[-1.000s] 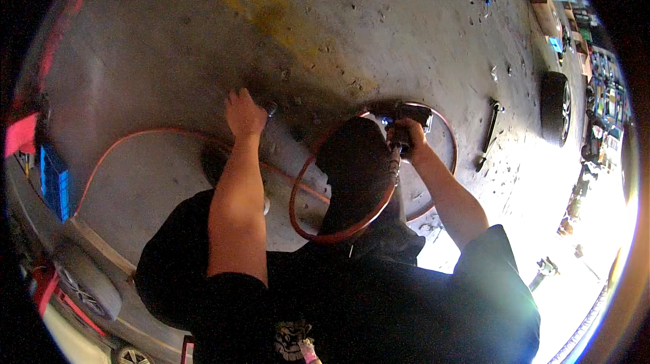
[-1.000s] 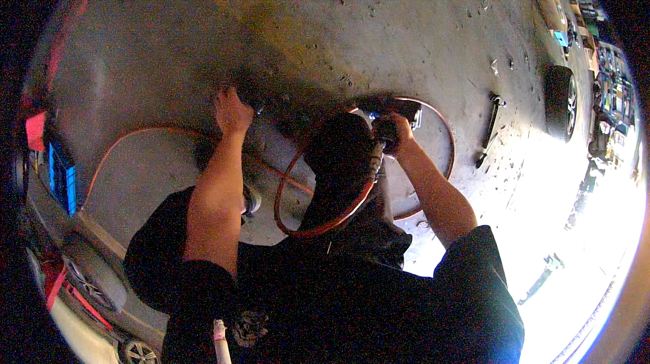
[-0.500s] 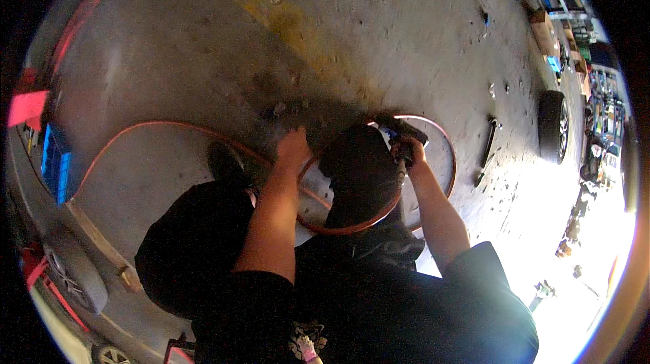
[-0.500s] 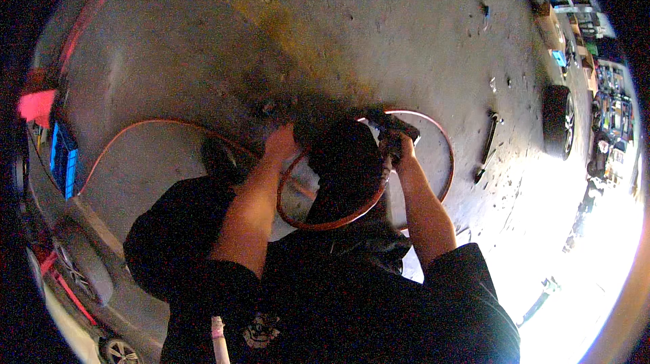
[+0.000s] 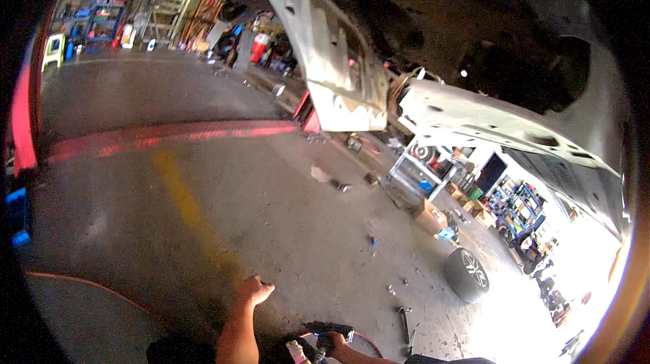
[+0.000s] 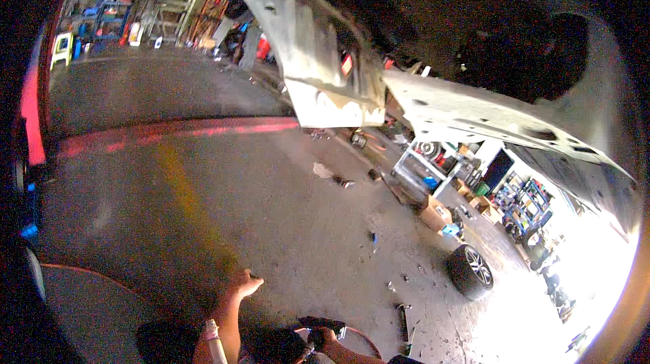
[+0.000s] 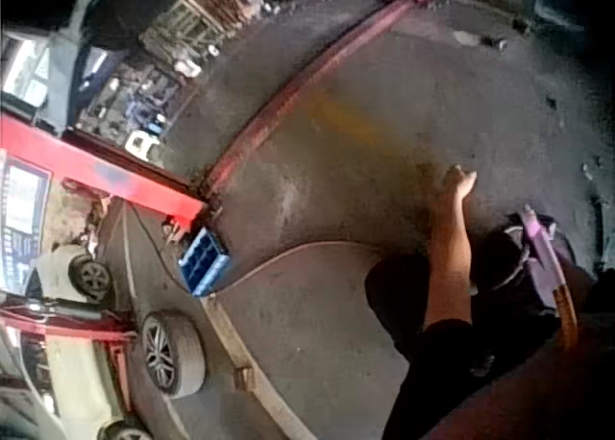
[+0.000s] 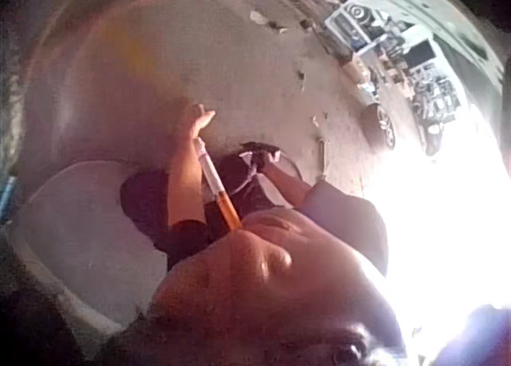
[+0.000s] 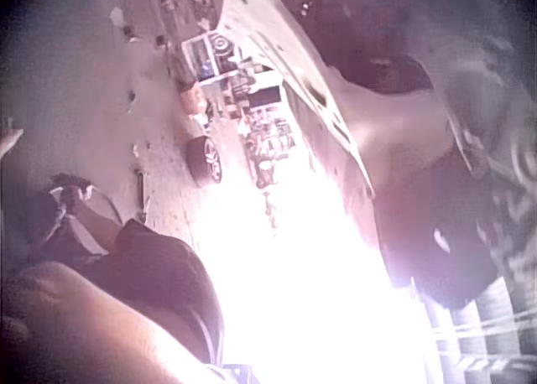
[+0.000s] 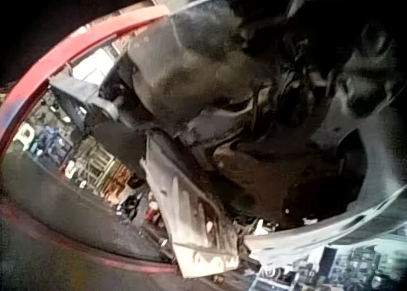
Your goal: The person uses a pneumatic impact wrench to remove bolts from a car's wheel hub and suspension assembly. They work on the brake rotor and caliper area, removing fasteners and detaching components while the car is elevated on a lift.
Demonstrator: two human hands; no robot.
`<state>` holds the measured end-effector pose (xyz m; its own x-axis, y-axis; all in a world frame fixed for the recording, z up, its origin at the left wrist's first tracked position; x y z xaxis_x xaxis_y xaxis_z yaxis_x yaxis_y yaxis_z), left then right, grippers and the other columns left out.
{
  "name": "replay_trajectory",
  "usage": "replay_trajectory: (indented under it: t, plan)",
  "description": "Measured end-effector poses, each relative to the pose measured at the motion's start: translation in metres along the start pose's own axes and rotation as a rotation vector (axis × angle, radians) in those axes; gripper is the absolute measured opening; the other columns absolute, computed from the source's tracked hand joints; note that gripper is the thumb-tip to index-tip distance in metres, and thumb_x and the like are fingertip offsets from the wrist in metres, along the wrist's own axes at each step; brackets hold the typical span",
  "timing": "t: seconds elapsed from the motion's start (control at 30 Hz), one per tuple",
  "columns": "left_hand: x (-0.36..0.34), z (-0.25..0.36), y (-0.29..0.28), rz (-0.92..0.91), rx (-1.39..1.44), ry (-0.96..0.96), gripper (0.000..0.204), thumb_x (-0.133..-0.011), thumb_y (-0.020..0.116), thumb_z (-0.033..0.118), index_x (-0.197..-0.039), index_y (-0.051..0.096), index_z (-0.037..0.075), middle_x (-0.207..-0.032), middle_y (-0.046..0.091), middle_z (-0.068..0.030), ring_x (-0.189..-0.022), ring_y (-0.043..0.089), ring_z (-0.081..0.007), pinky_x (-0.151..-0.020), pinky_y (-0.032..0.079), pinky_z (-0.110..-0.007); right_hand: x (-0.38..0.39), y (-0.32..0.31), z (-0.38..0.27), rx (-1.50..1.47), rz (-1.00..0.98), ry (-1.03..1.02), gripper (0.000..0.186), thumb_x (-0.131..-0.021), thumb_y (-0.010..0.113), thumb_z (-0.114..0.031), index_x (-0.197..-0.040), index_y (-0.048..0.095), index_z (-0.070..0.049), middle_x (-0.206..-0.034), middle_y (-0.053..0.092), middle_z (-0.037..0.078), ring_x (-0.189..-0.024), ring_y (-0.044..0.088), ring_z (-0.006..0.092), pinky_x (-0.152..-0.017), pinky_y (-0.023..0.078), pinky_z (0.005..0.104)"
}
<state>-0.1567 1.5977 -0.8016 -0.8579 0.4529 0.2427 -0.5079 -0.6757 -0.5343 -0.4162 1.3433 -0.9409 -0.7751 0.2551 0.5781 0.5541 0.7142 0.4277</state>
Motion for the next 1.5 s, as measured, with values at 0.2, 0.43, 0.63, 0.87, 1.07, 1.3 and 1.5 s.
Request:
replay_trajectory:
  t: [0.2,0.43,0.63,0.87,1.07,1.3,1.5]
  plan:
    - [-0.028,-0.004,0.042,0.152,0.195,0.026,0.045,-0.078,0.057,0.035,-0.088,0.060,-0.009,-0.087,0.064,-0.0276,-0.083,0.064,-0.0391,-0.075,0.050,-0.045,0.028,0.038,-0.034,-0.102,-0.318,0.001,0.040,-0.075,0.067,-0.035,-0.100,0.055,-0.005,-0.081,0.055,0.007,-0.073,0.056,0.0195,-0.065,0.047,0.0273]
    - [0.045,0.088,0.050,-0.047,1.284,-0.130,0.019,-0.083,0.060,0.022,-0.076,0.054,0.004,-0.061,0.052,-0.0071,-0.049,0.054,-0.0209,-0.046,0.046,-0.040,0.139,0.143,-0.099,0.062,-0.179,-0.108,0.031,-0.083,0.056,-0.029,-0.104,0.059,-0.006,-0.080,0.060,0.010,-0.072,0.060,0.0254,-0.062,0.050,0.0419]
    - [0.061,0.096,0.010,0.122,1.604,-0.121,0.023,-0.085,0.060,0.026,-0.090,0.057,0.003,-0.079,0.057,-0.0113,-0.065,0.057,-0.0230,-0.057,0.046,-0.042,0.176,0.225,-0.111,0.258,-0.080,-0.309,0.020,-0.078,0.061,-0.010,-0.096,0.059,0.000,-0.077,0.061,0.011,-0.065,0.062,0.0263,-0.058,0.052,0.0408]
    - [0.126,0.045,-0.052,0.456,1.407,-0.290,0.059,-0.083,0.066,0.032,-0.124,0.044,-0.005,-0.128,0.044,-0.0217,-0.110,0.046,-0.0344,-0.084,0.039,-0.058,0.199,0.253,-0.065,0.305,-0.343,-0.219,0.023,-0.082,0.058,-0.012,-0.100,0.057,0.002,-0.082,0.063,0.016,-0.070,0.063,0.0288,-0.063,0.053,0.0418]
    - [0.188,-0.029,-0.125,0.663,1.565,-0.108,0.044,-0.081,0.069,0.023,-0.109,0.053,-0.007,-0.104,0.059,-0.0171,-0.090,0.055,-0.0295,-0.078,0.043,-0.045,0.193,0.317,-0.002,0.507,-0.519,-0.253,0.012,-0.082,0.059,-0.001,-0.094,0.059,0.002,-0.082,0.064,0.013,-0.074,0.064,0.0236,-0.067,0.051,0.0363]
    - [0.263,-0.125,-0.189,0.855,1.106,-0.081,0.015,-0.078,0.063,0.011,-0.077,0.056,-0.002,-0.076,0.056,-0.0078,-0.062,0.052,-0.0221,-0.059,0.043,-0.039,0.236,0.379,0.068,1.085,-0.507,-0.365,0.009,-0.085,0.063,-0.006,-0.093,0.062,-0.001,-0.080,0.064,0.011,-0.076,0.061,0.0194,-0.069,0.049,0.0347]
    - [0.335,-0.131,-0.251,0.654,1.753,-0.177,0.011,-0.077,0.057,0.007,-0.068,0.051,0.004,-0.065,0.048,-0.0054,-0.054,0.047,-0.0193,-0.055,0.042,-0.037,0.318,0.493,0.082,1.488,-0.669,-0.422,0.016,-0.087,0.062,-0.016,-0.099,0.062,-0.005,-0.090,0.064,0.009,-0.083,0.060,0.0189,-0.074,0.049,0.0344]
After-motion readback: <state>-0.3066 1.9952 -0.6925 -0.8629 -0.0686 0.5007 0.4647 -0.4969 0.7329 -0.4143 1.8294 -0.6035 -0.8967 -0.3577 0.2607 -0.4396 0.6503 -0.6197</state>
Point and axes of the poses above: each hand's wrist, its own x-axis away from the middle knuckle, its own y-axis out of the palm, z = x × y, the point moved 8 cm from there along -x, towards the middle knuckle
